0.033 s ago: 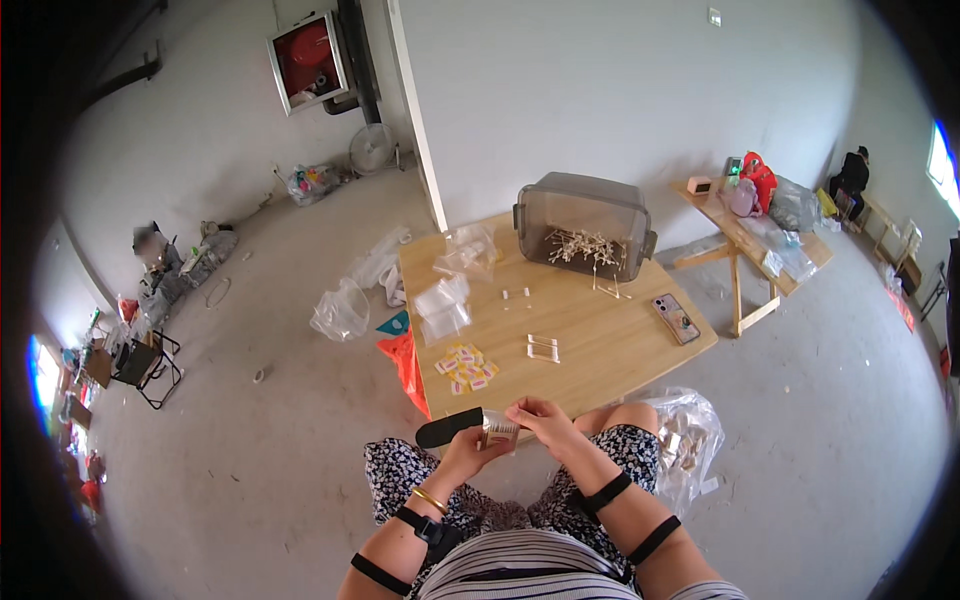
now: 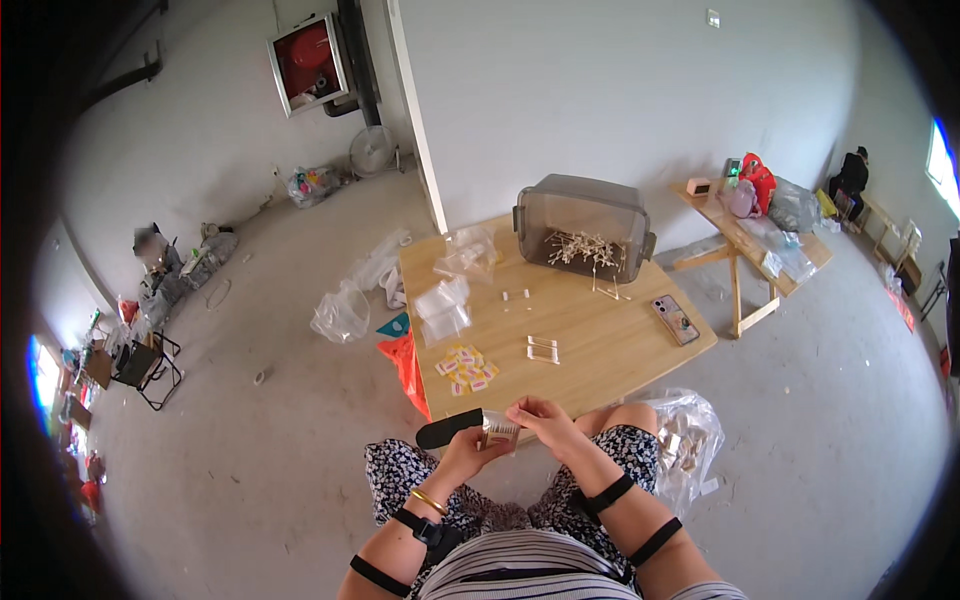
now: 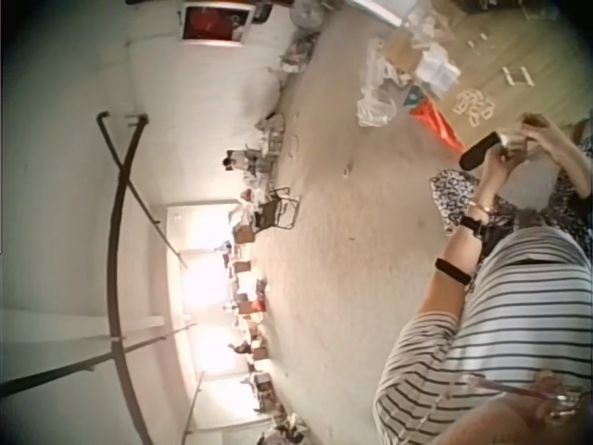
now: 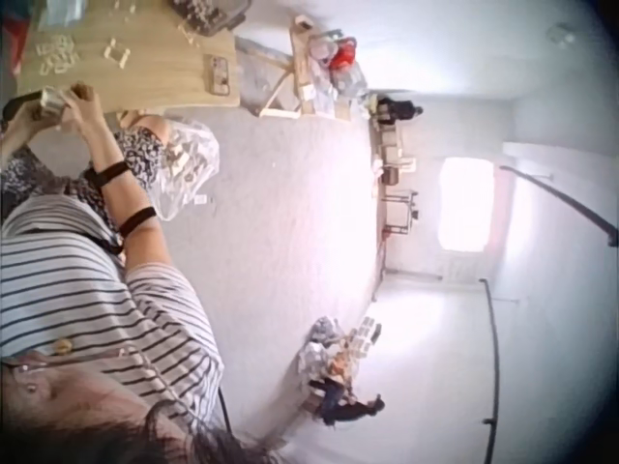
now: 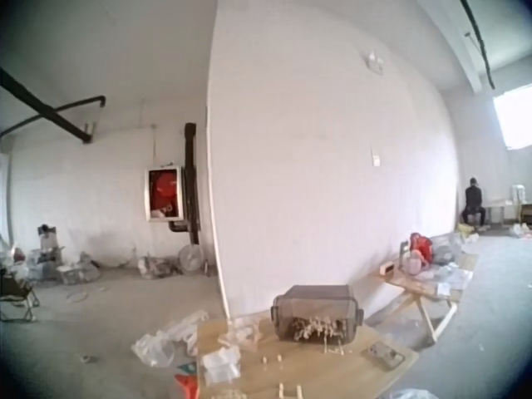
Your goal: Sort cotton swabs into rows on a table and package them into plastic bags.
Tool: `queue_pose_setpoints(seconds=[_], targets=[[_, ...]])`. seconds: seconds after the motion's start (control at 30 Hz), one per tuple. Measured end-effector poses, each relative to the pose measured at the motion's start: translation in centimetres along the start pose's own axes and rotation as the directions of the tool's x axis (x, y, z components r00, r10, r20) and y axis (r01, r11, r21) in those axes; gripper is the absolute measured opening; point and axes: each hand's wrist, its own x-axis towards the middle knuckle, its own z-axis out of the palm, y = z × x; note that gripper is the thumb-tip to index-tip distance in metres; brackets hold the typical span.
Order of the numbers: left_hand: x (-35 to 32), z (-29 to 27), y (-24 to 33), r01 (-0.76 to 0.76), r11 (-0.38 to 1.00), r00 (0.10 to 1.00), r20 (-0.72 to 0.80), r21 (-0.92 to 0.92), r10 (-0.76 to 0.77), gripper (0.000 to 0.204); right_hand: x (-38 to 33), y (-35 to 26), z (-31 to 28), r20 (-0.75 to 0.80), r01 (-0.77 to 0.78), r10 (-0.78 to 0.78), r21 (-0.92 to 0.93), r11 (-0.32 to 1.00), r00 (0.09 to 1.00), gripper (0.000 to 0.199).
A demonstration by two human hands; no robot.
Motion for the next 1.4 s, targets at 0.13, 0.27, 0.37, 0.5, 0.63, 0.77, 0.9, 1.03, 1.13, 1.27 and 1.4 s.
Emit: queue_pose_setpoints(seconds=[0.13, 0.27, 0.37, 0.5, 0.63, 0.77, 0.9, 1.03, 1.13, 1.27, 1.4], targets=[[-1.4, -0.2, 4.1, -0.043, 0.995, 0.997, 0.063, -0.095, 0.049, 0.031, -2.1, -1.8, 0.4, 0.022, 0.176, -0.175, -0.153, 0.972, 0.984, 0.018], [-1.9, -0.9, 4.8, -0.194, 0.967, 0.981, -0.041, -0.164, 0.19, 0.029, -3.2, -1.8, 0.9, -0.136, 0.208, -0.202, 0.031, 0.978, 0.97, 0.019], [-2.7, -1.3, 7.7, -0.284, 0.891, 0.956, -0.177, -0.355, 0.234, 0.027, -4.4, -2.4, 1.0, -0.217, 0.299, -0.308, -0.074, 0.951, 0.926, 0.018], [-3.7, -0.9, 10.1, -0.395, 0.833, 0.914, -0.253, -0.387, 0.316, 0.024, -6.6, -2.9, 1.3, -0.121, 0.433, -0.474, -0.26, 0.863, 0.872, 0.015], [-5.4, -0.5, 12.9, -0.464, 0.867, 0.877, -0.233, -0.182, 0.421, 0.023, -8.6, -4.3, 1.3, 0.107, 0.437, -0.427, -0.325, 0.839, 0.898, 0.013], [-6.7, 0.3, 15.0, -0.613, 0.779, 0.772, -0.11, 0.129, 0.626, 0.027, -8.8, -3.6, 1.1, 0.158, 0.449, -0.424, -0.206, 0.869, 0.892, 0.012], [-7.1, 1.2, 17.6, -0.72, 0.609, 0.647, 0.005, 0.333, 0.762, 0.035, -9.7, -4.3, 0.0, 0.067, 0.346, -0.349, 0.056, 0.936, 0.935, 0.007], [-6.4, 1.2, 15.5, -0.551, 0.773, 0.791, -0.099, 0.314, 0.604, 0.033, -10.0, -4.2, -3.0, -0.103, 0.377, -0.363, 0.198, 0.905, 0.926, 0.002], [-5.5, 0.1, 13.2, -0.574, 0.737, 0.725, -0.197, 0.357, 0.66, 0.031, -9.4, -2.1, -10.6, -0.414, 0.53, -0.407, 0.244, 0.812, 0.815, 0.014], [-6.2, -0.5, 14.4, -0.5, 0.811, 0.796, -0.207, 0.305, 0.569, 0.028, -15.4, -0.2, -22.5, -0.923, 0.607, -0.214, 0.025, 0.794, 0.318, 0.021], [-6.7, -1.8, 13.8, -0.415, 0.827, 0.847, -0.172, 0.379, 0.504, 0.031, -23.9, 3.5, -29.7, -0.999, 0.543, 0.012, -0.012, 0.839, -0.041, 0.028]])
